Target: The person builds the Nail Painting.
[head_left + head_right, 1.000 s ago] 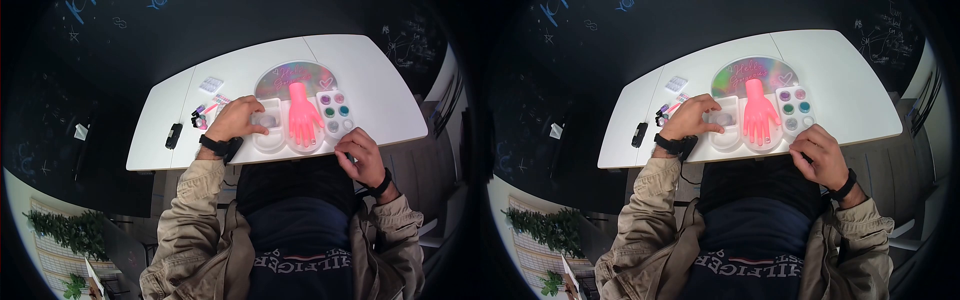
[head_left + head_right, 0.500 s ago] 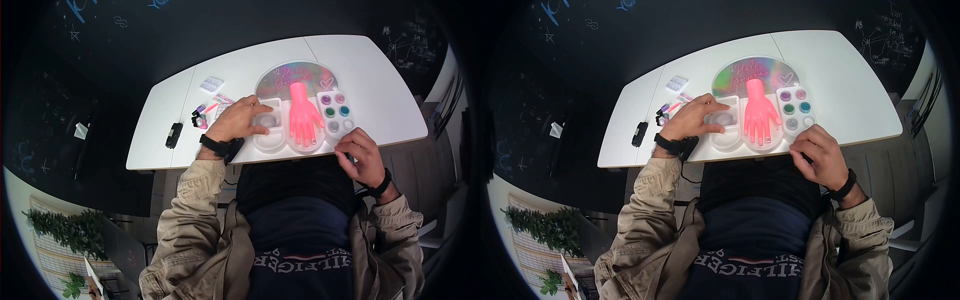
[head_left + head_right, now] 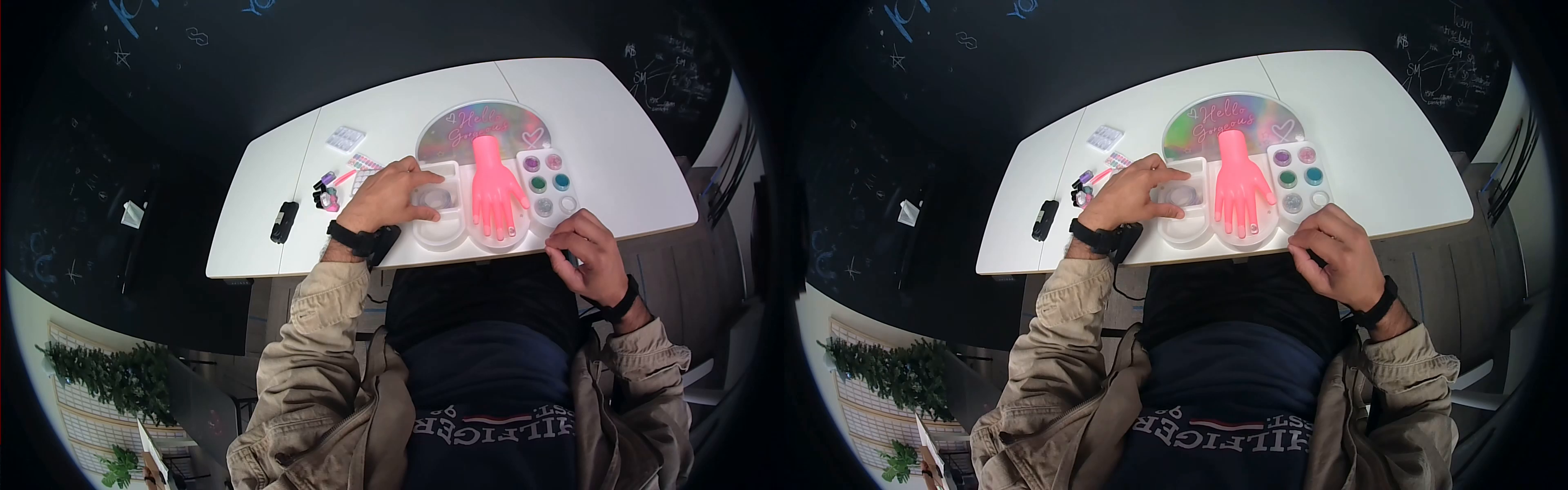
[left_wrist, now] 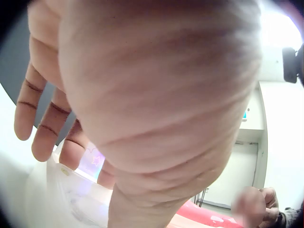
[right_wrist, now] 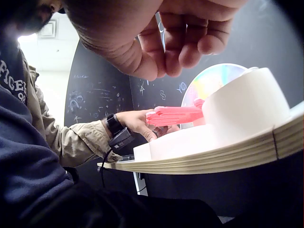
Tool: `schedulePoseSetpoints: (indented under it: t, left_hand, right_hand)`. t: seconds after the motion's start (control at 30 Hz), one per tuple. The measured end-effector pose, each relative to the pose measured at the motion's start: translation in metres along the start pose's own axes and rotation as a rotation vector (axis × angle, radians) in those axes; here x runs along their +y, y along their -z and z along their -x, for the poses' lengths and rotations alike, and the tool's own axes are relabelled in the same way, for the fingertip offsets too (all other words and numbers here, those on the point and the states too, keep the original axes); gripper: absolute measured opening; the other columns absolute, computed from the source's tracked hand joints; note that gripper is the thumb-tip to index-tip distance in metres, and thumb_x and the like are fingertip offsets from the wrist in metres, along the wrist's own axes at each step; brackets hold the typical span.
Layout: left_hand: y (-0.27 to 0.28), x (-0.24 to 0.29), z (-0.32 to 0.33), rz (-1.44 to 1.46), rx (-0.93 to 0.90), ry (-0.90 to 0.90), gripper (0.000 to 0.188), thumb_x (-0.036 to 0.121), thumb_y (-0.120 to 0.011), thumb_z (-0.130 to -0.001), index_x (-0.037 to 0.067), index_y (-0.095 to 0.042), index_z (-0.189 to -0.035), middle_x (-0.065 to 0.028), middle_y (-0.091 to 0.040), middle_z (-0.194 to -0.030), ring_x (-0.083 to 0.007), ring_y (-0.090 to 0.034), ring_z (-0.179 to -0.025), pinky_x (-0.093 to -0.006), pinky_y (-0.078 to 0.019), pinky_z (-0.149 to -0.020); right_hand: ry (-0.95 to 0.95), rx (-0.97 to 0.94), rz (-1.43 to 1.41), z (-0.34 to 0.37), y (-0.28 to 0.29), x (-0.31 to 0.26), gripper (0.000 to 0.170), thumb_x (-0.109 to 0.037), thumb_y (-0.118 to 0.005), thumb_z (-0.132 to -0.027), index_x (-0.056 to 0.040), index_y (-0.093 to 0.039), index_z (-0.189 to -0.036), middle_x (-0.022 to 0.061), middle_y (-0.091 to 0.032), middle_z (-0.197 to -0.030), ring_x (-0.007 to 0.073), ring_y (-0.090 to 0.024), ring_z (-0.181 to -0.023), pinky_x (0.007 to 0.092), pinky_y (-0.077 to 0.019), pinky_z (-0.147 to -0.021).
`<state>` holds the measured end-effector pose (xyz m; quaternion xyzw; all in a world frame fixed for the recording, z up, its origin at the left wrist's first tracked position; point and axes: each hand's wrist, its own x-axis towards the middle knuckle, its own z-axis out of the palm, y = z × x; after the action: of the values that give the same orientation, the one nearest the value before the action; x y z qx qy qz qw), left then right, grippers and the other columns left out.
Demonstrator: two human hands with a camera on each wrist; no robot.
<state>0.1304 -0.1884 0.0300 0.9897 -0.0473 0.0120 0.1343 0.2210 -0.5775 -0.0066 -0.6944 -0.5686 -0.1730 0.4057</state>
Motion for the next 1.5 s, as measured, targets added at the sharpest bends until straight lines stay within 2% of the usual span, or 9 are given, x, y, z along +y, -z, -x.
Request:
schedulePoseSetpoints:
  t: [0.2,0.3,0.47,0.53,0.67,0.8,0.97,1.1,1.5]
  left_hand:
    - [0.004,-0.006,0.001,0.118,0.050,-0.033,0.068,0.046,-0.098,-0.082,0.011,-0.080,-0.138,-0.0140,-0.072,-0.118,-0.0335,-0.075,-0.107,-0.0457,-0.0606,-0.092]
    - [0.023,-0.009,0.000,0.140,0.153,0.054,0.053,0.040,-0.094,-0.092,0.008,-0.081,-0.133,-0.0113,-0.077,-0.113,-0.0221,-0.075,-0.092,-0.0358,-0.0616,-0.079]
    - [0.041,-0.078,-0.012,0.168,0.475,0.098,0.026,0.022,-0.085,-0.102,0.004,-0.084,-0.121,-0.0093,-0.081,-0.101,-0.0162,-0.073,-0.082,-0.0339,-0.0606,-0.075]
    - [0.058,-0.096,-0.019,0.101,0.461,0.223,0.020,0.018,-0.078,-0.105,0.003,-0.084,-0.117,-0.0079,-0.081,-0.095,-0.0144,-0.074,-0.082,-0.0337,-0.0603,-0.075]
    - [0.055,-0.196,-0.030,0.093,0.464,0.421,0.019,0.018,-0.075,-0.101,0.005,-0.085,-0.111,-0.0149,-0.085,-0.102,-0.0260,-0.081,-0.091,-0.0394,-0.0619,-0.084]
    - [0.045,-0.227,-0.040,-0.099,0.361,0.527,0.021,0.021,-0.074,-0.101,0.008,-0.085,-0.113,-0.0162,-0.086,-0.108,-0.0308,-0.083,-0.103,-0.0417,-0.0634,-0.095]
    - [0.037,-0.273,-0.057,-0.289,0.076,0.661,0.057,0.040,-0.073,-0.102,0.008,-0.070,-0.149,-0.0221,-0.077,-0.142,-0.0398,-0.073,-0.134,-0.0472,-0.0574,-0.116]
    - [0.030,-0.289,-0.064,-0.212,0.081,0.753,0.075,0.051,-0.074,-0.103,0.001,-0.062,-0.157,-0.0256,-0.068,-0.155,-0.0396,-0.067,-0.142,-0.0473,-0.0522,-0.122]
    - [0.025,-0.288,-0.072,0.000,-0.047,0.862,0.099,0.066,-0.096,-0.080,0.001,-0.061,-0.147,-0.0203,-0.075,-0.137,-0.0326,-0.075,-0.124,-0.0433,-0.0592,-0.105]
  right_hand:
    - [0.003,0.009,-0.002,0.001,0.000,0.001,0.014,0.002,-0.084,-0.083,-0.0029,-0.076,-0.094,0.0088,-0.070,-0.095,0.0293,-0.068,-0.086,0.0395,-0.0565,-0.072]
    - [0.007,0.011,-0.004,0.002,-0.001,0.003,0.014,0.001,-0.084,-0.084,-0.0034,-0.076,-0.093,0.0081,-0.070,-0.095,0.0293,-0.068,-0.086,0.0396,-0.0565,-0.072]
    - [0.010,0.019,-0.017,0.003,-0.002,0.003,0.013,0.001,-0.085,-0.085,-0.0039,-0.075,-0.093,0.0075,-0.070,-0.095,0.0288,-0.068,-0.086,0.0394,-0.0567,-0.072]
    - [0.008,0.017,-0.013,0.004,-0.001,0.004,0.013,0.001,-0.084,-0.085,-0.0040,-0.075,-0.093,0.0074,-0.070,-0.096,0.0287,-0.068,-0.086,0.0395,-0.0568,-0.072]
    - [0.013,0.034,-0.004,0.005,-0.001,0.005,0.013,0.001,-0.084,-0.086,-0.0041,-0.075,-0.094,0.0071,-0.070,-0.096,0.0287,-0.068,-0.085,0.0396,-0.0568,-0.072]
    - [0.027,0.049,-0.010,0.003,-0.001,0.006,0.013,0.001,-0.084,-0.086,-0.0044,-0.075,-0.094,0.0073,-0.070,-0.096,0.0288,-0.068,-0.085,0.0397,-0.0566,-0.072]
    - [0.027,0.034,0.001,0.003,-0.001,0.006,0.014,0.000,-0.084,-0.086,-0.0044,-0.075,-0.095,0.0077,-0.070,-0.096,0.0292,-0.068,-0.084,0.0396,-0.0565,-0.071]
    - [0.005,0.043,-0.013,0.004,0.001,0.006,0.014,0.000,-0.085,-0.085,-0.0042,-0.076,-0.095,0.0081,-0.070,-0.096,0.0295,-0.068,-0.085,0.0397,-0.0565,-0.072]
    - [-0.013,0.036,-0.021,0.003,0.001,0.008,0.014,0.001,-0.085,-0.085,-0.0037,-0.076,-0.095,0.0080,-0.070,-0.097,0.0297,-0.069,-0.086,0.0400,-0.0569,-0.073]
